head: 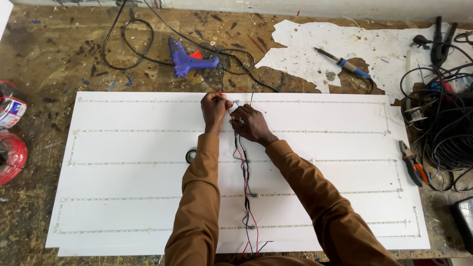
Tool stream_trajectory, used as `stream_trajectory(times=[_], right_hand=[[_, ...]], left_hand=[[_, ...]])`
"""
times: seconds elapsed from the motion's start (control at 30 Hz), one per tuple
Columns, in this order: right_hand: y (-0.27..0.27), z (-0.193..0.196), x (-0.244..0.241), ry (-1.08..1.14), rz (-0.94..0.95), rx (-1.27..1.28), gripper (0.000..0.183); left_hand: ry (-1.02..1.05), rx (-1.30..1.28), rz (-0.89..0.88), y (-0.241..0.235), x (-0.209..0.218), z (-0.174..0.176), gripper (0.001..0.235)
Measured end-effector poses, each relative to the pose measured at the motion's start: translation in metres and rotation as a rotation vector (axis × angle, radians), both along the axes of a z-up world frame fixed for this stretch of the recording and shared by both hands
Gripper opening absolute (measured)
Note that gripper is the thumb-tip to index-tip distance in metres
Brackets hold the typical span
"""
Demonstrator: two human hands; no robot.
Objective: Securing electrical wires to a board with LED strips using electrical tape
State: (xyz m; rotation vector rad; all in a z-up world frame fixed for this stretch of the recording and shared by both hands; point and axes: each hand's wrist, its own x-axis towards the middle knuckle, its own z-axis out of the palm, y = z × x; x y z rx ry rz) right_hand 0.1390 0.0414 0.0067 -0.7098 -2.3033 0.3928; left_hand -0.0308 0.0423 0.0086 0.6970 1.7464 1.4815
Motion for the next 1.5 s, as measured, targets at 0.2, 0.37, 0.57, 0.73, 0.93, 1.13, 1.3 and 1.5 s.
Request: stream_trajectory(times=[0.2, 0.37, 0.57, 0.73, 0.93, 1.13, 1.3, 1.5], right_hand=[[-0.005, 0.018, 0.004, -0.006, 0.022, -0.074, 0.025], [-0.012, 0.031, 0.004, -0.049, -0.028, -0.061, 0.04], [-0.011, 0.029, 0.003, -0.084, -0.04, -0.069, 0.055], [-0.01, 0.024, 0.004, -0.026, -0.044, -0.168, 0.066], [-0.006, 0.023, 0.004, 0.009, -0.029, -0.186, 0.053], [-0.003, 0.013, 0.002, -0.089, -0.037, 0.001, 0.024], [-0.014, 0.031, 0.006, -0.047, -0.004, -0.084, 0.022], [-0.1, 0.085, 0.063, 0.533, -0.407, -0.581, 0.032]], left_hand=[[0.039, 0.105, 0.015, -0.001, 0.005, -0.003, 0.008], [0.125, 0.098, -0.004, -0.004, 0.002, -0.006, 0.012], [0.315, 0.088, -0.02, -0.011, -0.002, 0.021, 0.016], [0.457, 0.123, -0.153, -0.017, -0.017, 0.031, 0.022], [0.562, 0.121, -0.419, -0.03, -0.05, 0.013, 0.023], [0.754, 0.036, -0.263, -0.016, -0.048, -0.022, 0.037], [0.686, -0.031, -0.299, -0.036, -0.06, 0.003, 0.058], [0.428, 0.075, -0.213, -0.225, -0.069, 0.113, 0.052]])
